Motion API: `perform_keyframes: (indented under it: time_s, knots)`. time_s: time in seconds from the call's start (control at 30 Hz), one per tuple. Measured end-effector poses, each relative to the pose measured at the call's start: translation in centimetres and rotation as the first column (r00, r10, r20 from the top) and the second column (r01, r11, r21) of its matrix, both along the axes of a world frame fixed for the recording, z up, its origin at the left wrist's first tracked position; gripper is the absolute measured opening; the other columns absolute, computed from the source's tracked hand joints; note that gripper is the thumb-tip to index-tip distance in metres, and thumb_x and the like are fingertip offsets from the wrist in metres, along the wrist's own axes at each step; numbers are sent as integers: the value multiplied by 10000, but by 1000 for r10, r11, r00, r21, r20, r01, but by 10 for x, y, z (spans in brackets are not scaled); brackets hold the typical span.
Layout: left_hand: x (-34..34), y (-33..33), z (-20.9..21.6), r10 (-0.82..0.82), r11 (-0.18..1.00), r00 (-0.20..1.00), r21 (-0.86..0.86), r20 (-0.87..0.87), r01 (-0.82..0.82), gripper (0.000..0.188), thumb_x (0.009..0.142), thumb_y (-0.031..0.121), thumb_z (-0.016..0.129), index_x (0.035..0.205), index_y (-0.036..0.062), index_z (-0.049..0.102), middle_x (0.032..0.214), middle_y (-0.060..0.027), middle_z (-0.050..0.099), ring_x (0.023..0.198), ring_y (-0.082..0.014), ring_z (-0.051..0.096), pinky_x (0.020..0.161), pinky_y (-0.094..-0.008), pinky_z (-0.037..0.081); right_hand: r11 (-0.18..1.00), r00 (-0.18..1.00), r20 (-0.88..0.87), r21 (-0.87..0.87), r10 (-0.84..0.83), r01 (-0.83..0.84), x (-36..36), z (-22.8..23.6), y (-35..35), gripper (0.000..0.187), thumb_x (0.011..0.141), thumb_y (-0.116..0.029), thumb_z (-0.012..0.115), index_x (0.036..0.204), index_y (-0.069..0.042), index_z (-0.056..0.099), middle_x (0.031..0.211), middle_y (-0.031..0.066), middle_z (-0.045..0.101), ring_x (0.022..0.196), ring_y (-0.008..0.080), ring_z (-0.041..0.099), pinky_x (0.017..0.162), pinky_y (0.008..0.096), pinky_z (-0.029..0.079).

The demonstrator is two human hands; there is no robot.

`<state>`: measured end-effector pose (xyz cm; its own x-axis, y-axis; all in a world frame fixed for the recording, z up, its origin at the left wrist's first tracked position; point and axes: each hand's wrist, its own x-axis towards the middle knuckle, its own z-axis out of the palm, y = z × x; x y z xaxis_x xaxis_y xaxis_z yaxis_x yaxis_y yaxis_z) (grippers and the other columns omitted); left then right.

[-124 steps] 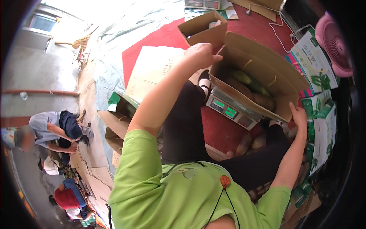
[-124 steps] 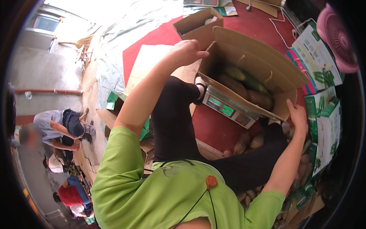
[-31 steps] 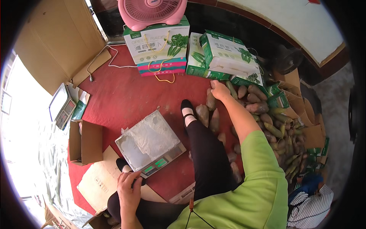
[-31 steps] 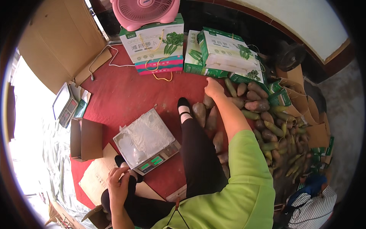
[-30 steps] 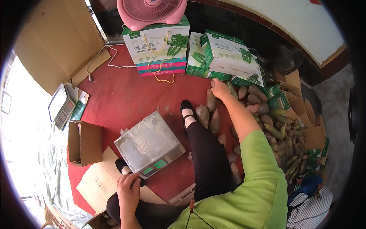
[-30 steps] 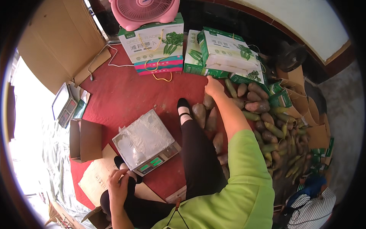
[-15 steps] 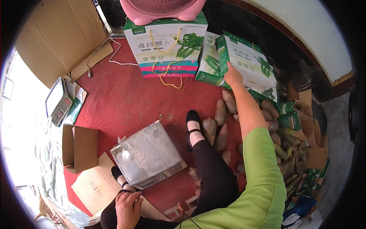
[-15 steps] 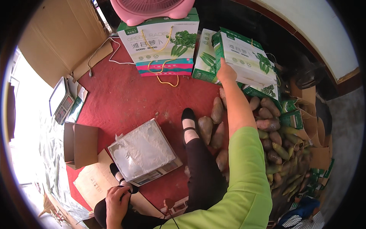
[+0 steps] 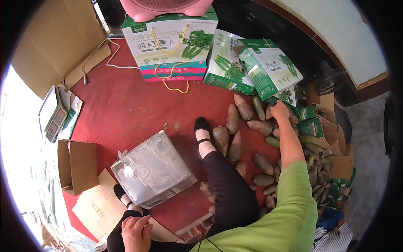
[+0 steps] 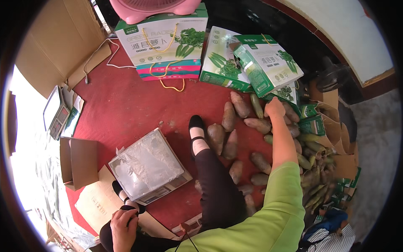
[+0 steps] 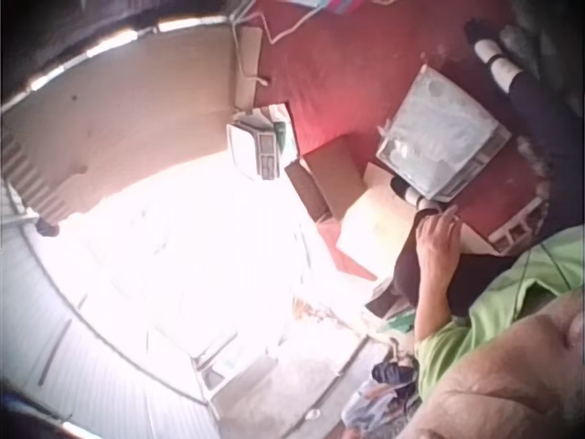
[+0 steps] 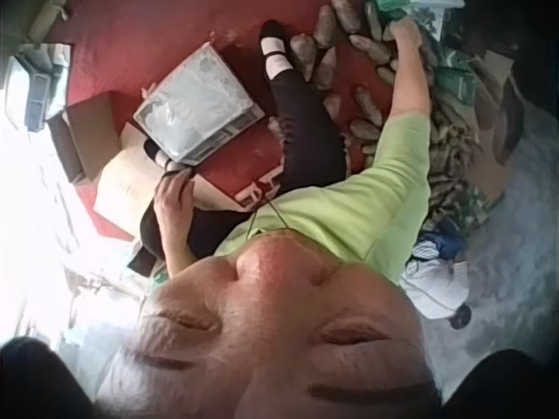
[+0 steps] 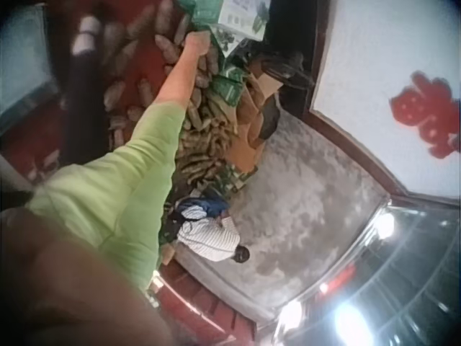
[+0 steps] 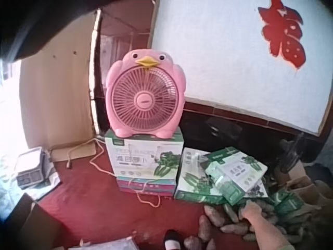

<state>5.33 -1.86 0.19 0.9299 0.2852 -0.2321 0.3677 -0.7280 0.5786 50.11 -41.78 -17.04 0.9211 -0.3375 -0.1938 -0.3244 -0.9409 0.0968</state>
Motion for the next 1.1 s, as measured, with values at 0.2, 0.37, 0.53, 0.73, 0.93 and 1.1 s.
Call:
perform_keyframes:
  time_s: [0.2, 0.37, 0.53, 0.73, 0.93, 1.1]
  knots:
    - [3, 3, -7, 22, 1000, 999, 4, -47, -22, 160, 812, 57, 591, 957, 9, 639, 914, -156, 632, 863, -330, 595, 787, -386, 466, 841, 966, 122, 475, 228, -259, 38, -27, 40, 526, 786, -252, 623, 1244, -31, 487, 1040, 230, 619, 806, 271, 652, 730, 392, 507]
    - [5, 11, -15, 80, 997, 983, 21, -166, -77, 175, 822, 64, 576, 981, 23, 637, 906, -156, 630, 847, -329, 598, 779, -382, 471, 706, 984, 124, 685, 127, -177, 87, -37, 124, 668, 783, -249, 653, 1352, -52, 364, 975, 187, 640, 551, 228, 624, 548, 353, 502]
    - [20, 16, -22, 82, 997, 972, 34, -222, -76, 182, 821, 64, 575, 989, 27, 636, 892, -157, 622, 838, -330, 594, 776, -390, 466, 705, 998, 64, 708, 9, -52, 133, -57, 152, 824, 799, -296, 652, 1436, -90, 171, 964, 139, 644, 555, 217, 618, 496, 362, 489]
    - [37, 14, -29, 73, 997, 966, 4, -250, -75, 172, 818, 58, 580, 976, 20, 636, 880, -163, 622, 822, -331, 596, 754, -384, 473, 565, 989, -26, 818, -143, 103, 152, -81, 161, 883, 799, -282, 668, 1447, -143, 86, 873, 90, 625, 537, 184, 581, 501, 339, 470]
    - [42, 6, -32, 51, 998, 974, -35, -223, -60, 175, 813, 26, 568, 976, 5, 628, 874, -168, 623, 803, -340, 603, 722, -383, 488, 199, 979, -146, 965, -141, 173, 149, -92, 139, 823, 792, -243, 684, 1430, -195, 166, 834, 56, 581, 585, 164, 547, 516, 321, 435]
    - [38, -1, -21, 43, 997, 983, -57, -177, -54, 161, 829, 20, 551, 973, -2, 621, 885, -169, 623, 815, -333, 608, 723, -369, 490, -10, 991, -81, 997, -106, 80, 59, -80, 109, 763, 821, -203, 646, 1429, -144, 189, 813, 43, 566, 577, 132, 542, 457, 264, 417]
